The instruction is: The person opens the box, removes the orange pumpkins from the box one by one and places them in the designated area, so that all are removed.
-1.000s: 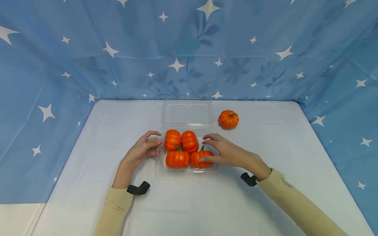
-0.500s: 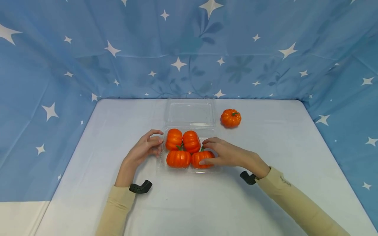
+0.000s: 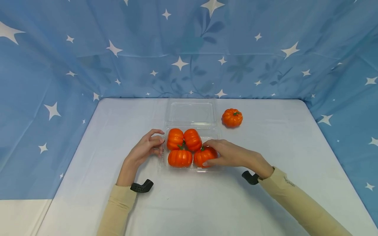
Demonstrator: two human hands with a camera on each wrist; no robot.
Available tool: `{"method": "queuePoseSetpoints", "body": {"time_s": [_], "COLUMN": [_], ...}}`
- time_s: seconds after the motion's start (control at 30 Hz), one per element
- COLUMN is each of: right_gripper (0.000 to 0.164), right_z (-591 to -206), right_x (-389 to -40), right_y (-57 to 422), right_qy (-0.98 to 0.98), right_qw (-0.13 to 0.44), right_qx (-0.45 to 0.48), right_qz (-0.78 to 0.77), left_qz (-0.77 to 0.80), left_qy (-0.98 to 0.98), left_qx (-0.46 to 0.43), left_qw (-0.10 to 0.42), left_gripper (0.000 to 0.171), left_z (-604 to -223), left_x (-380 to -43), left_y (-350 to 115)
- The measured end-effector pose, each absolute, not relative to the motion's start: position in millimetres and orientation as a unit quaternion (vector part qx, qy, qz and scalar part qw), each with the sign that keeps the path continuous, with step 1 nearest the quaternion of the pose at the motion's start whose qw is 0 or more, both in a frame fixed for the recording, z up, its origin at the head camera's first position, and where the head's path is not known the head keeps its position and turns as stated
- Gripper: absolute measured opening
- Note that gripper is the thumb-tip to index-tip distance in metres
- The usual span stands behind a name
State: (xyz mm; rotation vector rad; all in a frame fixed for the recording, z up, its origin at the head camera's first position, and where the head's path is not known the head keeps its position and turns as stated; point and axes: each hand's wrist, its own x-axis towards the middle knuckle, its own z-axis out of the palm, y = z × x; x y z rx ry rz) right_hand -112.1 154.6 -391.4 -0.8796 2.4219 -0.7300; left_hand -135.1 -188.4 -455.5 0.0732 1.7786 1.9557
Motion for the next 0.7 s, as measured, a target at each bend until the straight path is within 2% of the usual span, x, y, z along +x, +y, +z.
{"method": "queuePoseSetpoints", "body": {"time_s": [0.37,0.7], "right_gripper": [0.058,0.065], "right_z": [-381.4,-385.4], "right_x": [-110.0,-103.9], "right_y": [163.3,178.7], "right_qy": [0.876,0.872], "right_qw": [0.206,0.145], "right_qx": [-0.334,-0.343], "right_qz": [-0.281,-0.318], "left_qz": [0.714,0.714], "left_qy": [0.654,0.656], "left_qx": [0.031,0.024], "left_qw": [0.246,0.244], "left_gripper": [0.038,0.038], "left_z": [-453.9,-454.2], "left_x": [-137.3,-136.0], "left_y": [-187.5,-188.6]}}
